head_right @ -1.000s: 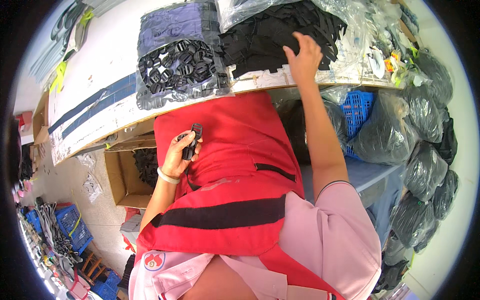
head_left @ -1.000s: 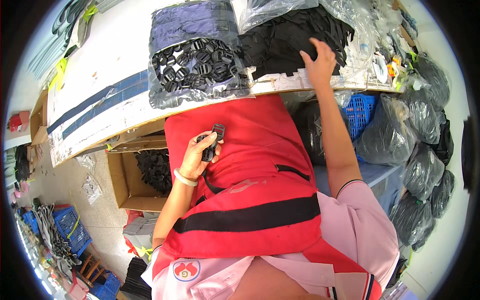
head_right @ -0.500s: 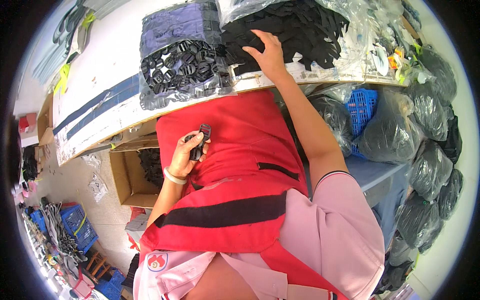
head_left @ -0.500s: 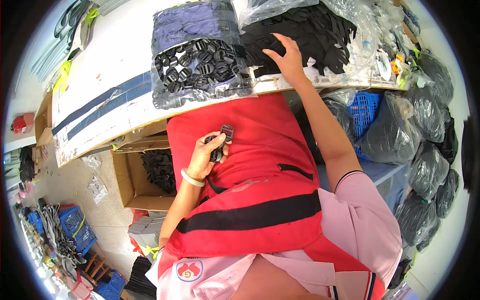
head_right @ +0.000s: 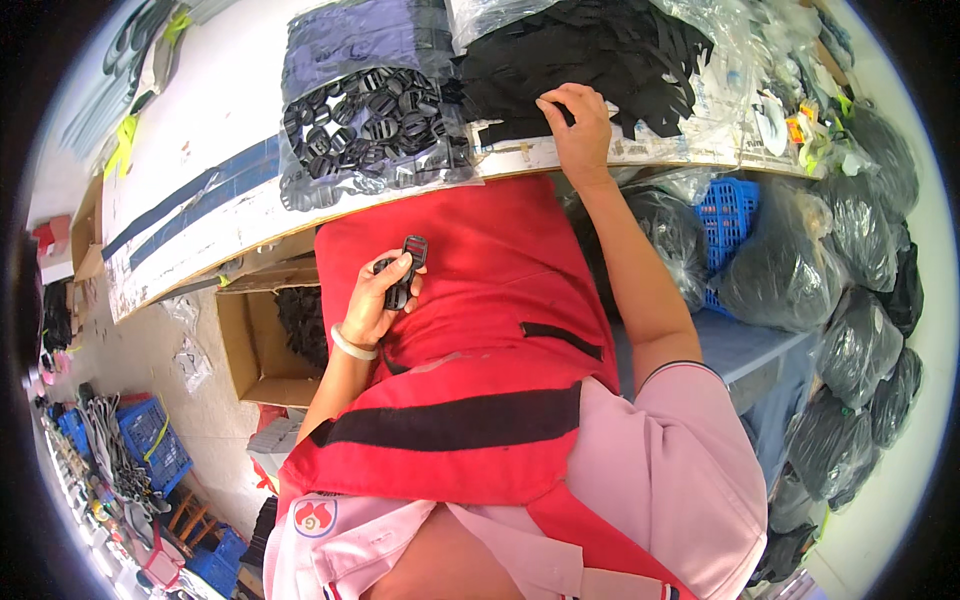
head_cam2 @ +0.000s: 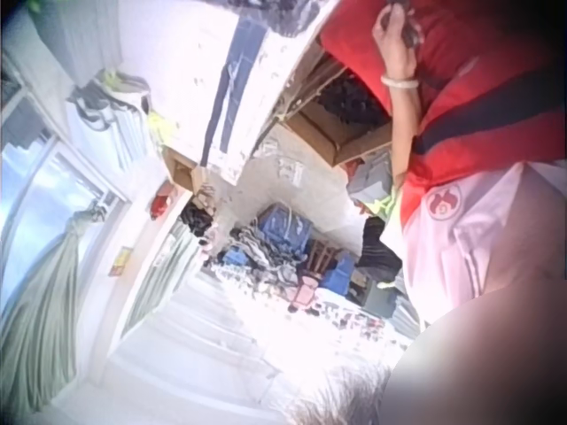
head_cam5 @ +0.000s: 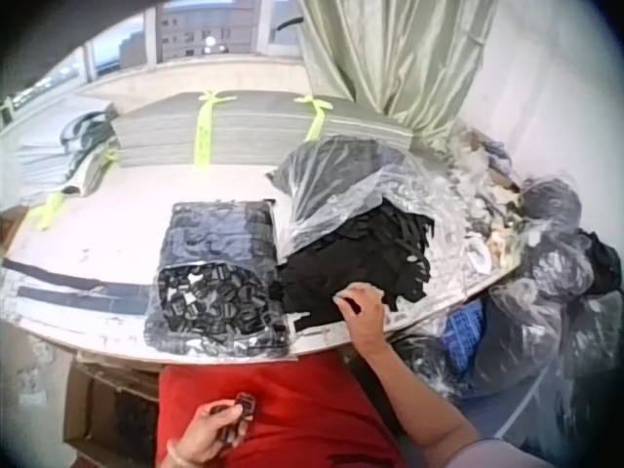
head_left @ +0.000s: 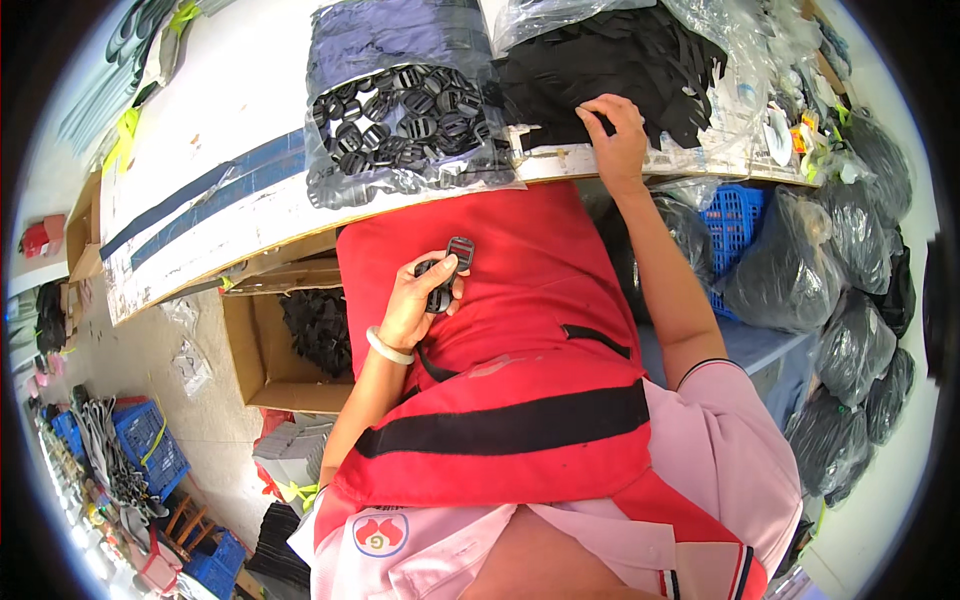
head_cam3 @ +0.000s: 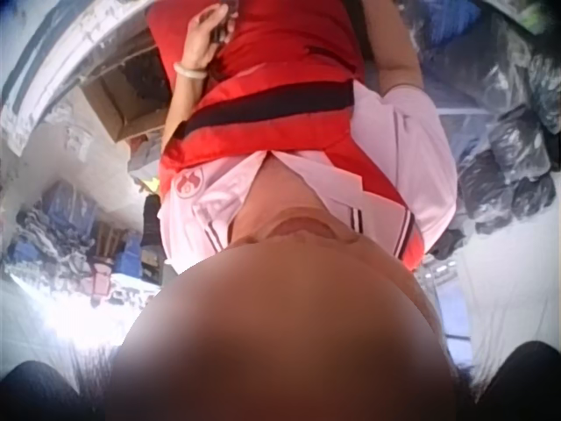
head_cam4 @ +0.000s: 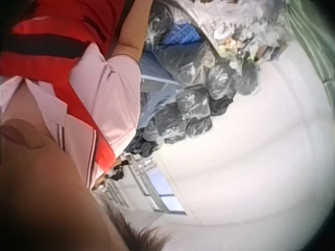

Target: The recorder is threading webbing through plastic buckles to assemble strap components.

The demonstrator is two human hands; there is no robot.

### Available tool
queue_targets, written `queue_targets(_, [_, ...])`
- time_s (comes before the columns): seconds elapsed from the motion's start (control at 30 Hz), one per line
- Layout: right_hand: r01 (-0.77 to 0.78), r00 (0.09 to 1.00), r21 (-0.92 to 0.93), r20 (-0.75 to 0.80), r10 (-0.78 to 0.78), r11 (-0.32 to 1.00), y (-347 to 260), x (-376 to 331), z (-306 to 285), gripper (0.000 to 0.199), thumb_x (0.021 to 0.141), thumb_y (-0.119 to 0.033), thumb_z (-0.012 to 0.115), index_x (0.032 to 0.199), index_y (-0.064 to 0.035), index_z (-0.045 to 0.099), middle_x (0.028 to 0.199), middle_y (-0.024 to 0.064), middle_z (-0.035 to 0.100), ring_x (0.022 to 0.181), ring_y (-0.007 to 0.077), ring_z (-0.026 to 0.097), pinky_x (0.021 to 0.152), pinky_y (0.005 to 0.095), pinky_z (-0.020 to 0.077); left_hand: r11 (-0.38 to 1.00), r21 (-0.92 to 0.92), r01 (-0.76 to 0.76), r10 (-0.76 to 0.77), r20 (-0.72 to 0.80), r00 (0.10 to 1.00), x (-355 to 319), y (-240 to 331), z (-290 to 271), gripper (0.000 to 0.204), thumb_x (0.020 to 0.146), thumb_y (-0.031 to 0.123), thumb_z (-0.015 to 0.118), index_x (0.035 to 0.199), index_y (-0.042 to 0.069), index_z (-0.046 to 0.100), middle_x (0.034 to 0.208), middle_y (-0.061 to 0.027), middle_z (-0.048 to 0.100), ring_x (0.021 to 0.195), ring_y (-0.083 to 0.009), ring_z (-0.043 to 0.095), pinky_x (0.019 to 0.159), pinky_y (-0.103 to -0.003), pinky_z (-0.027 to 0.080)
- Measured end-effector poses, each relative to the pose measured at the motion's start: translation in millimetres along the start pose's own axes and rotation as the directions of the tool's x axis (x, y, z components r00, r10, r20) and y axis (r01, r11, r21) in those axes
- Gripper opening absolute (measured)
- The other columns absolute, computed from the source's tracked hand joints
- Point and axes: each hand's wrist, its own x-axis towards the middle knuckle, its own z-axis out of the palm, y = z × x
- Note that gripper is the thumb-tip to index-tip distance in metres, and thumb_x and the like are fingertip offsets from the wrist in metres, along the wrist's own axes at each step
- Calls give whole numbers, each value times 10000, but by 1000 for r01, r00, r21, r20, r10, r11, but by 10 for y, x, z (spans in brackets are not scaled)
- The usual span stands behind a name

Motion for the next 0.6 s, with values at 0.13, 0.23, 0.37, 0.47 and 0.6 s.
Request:
queue_targets(0.13, [-43, 997, 67, 65, 39, 997, -64, 41, 26, 157, 759, -100, 740, 903, -77, 681, 913, 63, 642, 875, 249, 586, 779, 343, 465, 1000, 8, -8, 8, 11, 1000, -15, 24, -16, 201, 930, 191, 614, 901, -7, 636, 718, -66, 604, 596, -127, 567, 461, -246, 455])
queue_targets(0.23, [-109, 990, 46, 96, 104, 993, -26, 30, 17, 122, 763, -95, 734, 869, -60, 685, 903, 65, 650, 862, 245, 588, 771, 343, 469, 1000, -2, -22, 22, -46, 999, -47, 6, 0, 202, 932, 191, 611, 906, -7, 638, 699, -69, 598, 588, -128, 562, 462, -244, 451])
queue_targets(0.37, [-97, 989, 27, 113, 94, 995, 17, 6, -52, 126, 769, -98, 733, 880, -50, 697, 885, 65, 671, 833, 229, 603, 756, 327, 476, 999, 27, -28, 29, -23, 999, -64, -10, -56, 193, 933, 194, 604, 923, 2, 621, 787, -71, 608, 614, -133, 562, 459, -248, 458])
queue_targets(0.47, [-81, 993, 139, 97, 68, 987, -84, 71, -67, 134, 782, -104, 731, 900, -46, 705, 873, 74, 685, 802, 211, 619, 730, 309, 485, 997, 66, -32, 31, 13, 999, -51, 45, -19, 203, 936, 204, 601, 916, 3, 626, 732, -74, 597, 590, -126, 552, 463, -240, 450])
queue_targets(0.6, [-151, 982, 205, 140, 124, 967, -300, 170, -20, 130, 796, -114, 727, 902, -40, 708, 866, 83, 692, 784, 193, 628, 711, 295, 491, 994, 72, -77, 78, -15, 997, -27, 80, 77, 214, 938, 203, 596, 918, -7, 629, 691, -76, 583, 561, -124, 539, 463, -236, 442])
